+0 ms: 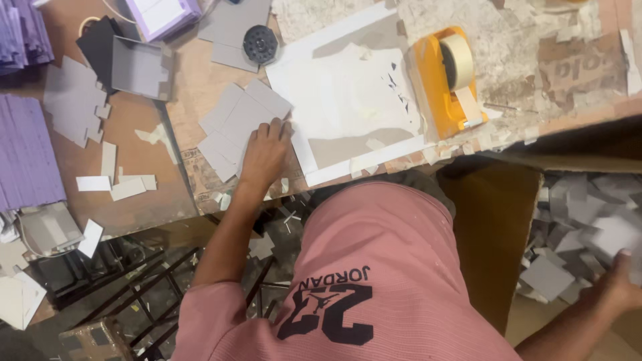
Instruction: The person assembles small gray cardboard boxes by folding the flaps and securing them with clear adhesive tape from a yellow dispenser. The person repeatedly picks up flat pieces, folds them into box shapes, and tapes the edges to complete the assembly.
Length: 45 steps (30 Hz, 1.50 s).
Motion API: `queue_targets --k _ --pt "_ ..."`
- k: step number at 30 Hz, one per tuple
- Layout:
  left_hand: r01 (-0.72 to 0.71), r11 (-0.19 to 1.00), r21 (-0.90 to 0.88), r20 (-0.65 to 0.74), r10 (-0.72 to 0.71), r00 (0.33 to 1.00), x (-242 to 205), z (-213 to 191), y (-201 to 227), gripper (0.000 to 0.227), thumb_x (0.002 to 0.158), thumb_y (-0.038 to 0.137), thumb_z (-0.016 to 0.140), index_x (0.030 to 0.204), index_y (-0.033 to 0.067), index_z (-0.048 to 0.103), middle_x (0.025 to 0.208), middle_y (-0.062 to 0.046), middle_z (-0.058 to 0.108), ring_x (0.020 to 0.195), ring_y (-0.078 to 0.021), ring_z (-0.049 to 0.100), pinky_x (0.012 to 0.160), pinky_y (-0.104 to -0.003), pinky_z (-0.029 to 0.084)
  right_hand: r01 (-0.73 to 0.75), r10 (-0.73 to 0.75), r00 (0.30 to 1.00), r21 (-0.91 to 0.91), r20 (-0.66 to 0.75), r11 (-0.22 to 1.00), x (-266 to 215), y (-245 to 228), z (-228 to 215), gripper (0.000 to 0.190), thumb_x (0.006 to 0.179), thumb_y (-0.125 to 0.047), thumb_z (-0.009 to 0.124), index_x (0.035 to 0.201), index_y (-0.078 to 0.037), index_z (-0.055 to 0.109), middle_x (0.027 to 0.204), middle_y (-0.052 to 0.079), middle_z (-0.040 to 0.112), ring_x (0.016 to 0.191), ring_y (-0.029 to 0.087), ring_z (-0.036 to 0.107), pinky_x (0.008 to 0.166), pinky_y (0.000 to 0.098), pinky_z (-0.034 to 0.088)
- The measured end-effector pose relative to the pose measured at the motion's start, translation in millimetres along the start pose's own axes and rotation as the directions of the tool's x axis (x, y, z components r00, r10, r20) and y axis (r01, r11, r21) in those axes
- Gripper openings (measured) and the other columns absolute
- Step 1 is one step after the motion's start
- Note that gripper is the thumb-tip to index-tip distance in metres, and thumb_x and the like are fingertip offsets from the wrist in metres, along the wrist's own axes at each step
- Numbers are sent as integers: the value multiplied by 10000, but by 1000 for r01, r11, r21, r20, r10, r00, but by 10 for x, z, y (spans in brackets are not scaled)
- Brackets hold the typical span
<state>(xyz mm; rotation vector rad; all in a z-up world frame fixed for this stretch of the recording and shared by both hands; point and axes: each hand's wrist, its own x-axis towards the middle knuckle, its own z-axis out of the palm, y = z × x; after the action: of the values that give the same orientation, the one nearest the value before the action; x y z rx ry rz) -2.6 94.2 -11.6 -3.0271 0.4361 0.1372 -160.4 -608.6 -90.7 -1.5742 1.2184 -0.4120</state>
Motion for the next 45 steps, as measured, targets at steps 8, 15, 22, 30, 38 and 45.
queue_targets --k 8,15,22,30,38,45 --pt "121 989 86 -677 -31 735 -89 -516 -30 226 951 -27 693 1167 -81 658 1056 -212 732 906 -275 725 742 -355 595 807 -785 586 -235 202 542 -1130 -903 1364 232 1156 -81 673 1271 68 537 1208 189 664 1129 302 652 977 454 562" --pt "-233 918 -320 -827 -151 542 -160 -835 900 103 1034 -45 582 1075 -99 660 981 -199 766 712 -197 677 575 -268 534 -292 -184 127 214 975 932 -2584 -1800 2724 921 955 -529 612 1631 -122 136 1632 204 326 1352 304 543 1068 449 521" --pt "-345 -105 -933 -91 -857 507 -146 -631 1316 177 1100 117 549 1205 66 417 994 -45 594 859 -115 585 798 -308 547 -376 -210 243 292 947 879 -2766 -1776 3176 784 956 -10 718 1608 4 284 1509 228 468 1302 253 529 1121 375 462" --pt "-290 -629 -721 302 -662 685 3 -448 1220 437 981 115 622 1368 54 427 993 -55 613 883 -186 644 823 -388 563 -511 39 276 112 960 852 -2882 -1652 3260 607 952 -49 663 1490 0 387 1346 152 578 1191 219 610 1000 374 560" --pt "85 -204 -975 133 -233 963 343 -470 232 399 988 137 685 1317 -72 597 1189 -187 706 1110 -270 702 990 -416 607 183 -193 68 178 979 967 -2645 -1786 3377 541 1054 -58 545 1557 -75 347 1441 133 559 1332 212 511 1123 370 417" --pt "5 207 -978 -63 -319 946 789 -80 464 412 925 -16 464 1293 120 590 1275 -64 678 1180 -262 679 1016 -395 534 283 -619 -116 623 777 729 -2586 -1332 4072 644 824 193 382 1362 -148 287 1441 188 467 1427 294 445 1212 427 412"
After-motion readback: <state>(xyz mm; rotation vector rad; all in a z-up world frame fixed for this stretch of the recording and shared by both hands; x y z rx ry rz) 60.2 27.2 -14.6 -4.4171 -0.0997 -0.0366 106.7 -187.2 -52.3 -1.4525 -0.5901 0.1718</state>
